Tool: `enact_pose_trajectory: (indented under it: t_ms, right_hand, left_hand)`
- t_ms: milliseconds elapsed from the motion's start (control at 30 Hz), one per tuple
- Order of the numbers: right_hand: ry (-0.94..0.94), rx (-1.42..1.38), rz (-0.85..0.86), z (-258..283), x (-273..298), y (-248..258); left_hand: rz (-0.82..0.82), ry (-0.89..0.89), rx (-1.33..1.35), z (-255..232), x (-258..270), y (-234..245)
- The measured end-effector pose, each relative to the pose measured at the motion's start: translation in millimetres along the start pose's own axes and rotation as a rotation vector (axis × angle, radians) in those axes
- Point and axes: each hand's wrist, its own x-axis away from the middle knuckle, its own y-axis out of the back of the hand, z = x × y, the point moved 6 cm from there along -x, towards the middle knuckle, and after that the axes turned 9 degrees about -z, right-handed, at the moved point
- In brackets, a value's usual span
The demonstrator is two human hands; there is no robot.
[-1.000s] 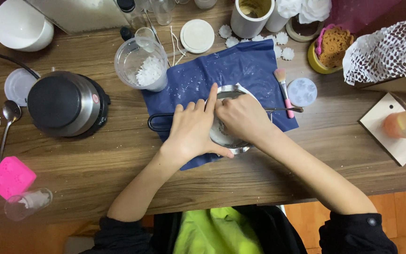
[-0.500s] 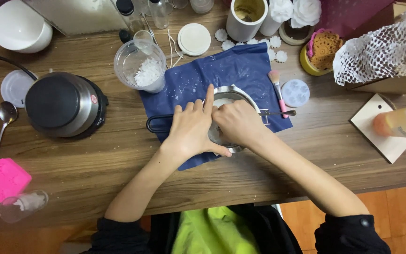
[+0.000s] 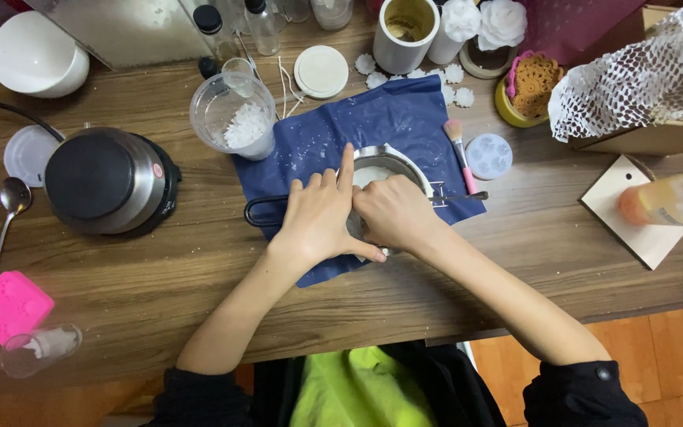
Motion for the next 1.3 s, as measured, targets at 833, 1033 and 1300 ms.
enact_pose_trajectory:
  t_ms: [833,1033,1300]
  right_hand:
    - [0.049,0.108,-0.202,-22.6,-11.0,7.3]
    - [0.085,0.098,-0.203,-13.9,-11.2,9.9]
    - [0.039,0.095,-0.168,-10.3,-8.3,3.0]
  left_hand:
    - [-0.114,-0.024,-0.035,-1.5,1.2,2.9]
    - [-0.061,0.008,-0.003,0.1,0.4,2.2]
    - [0.012,0.027,0.010,-0.5,0.2,2.5]
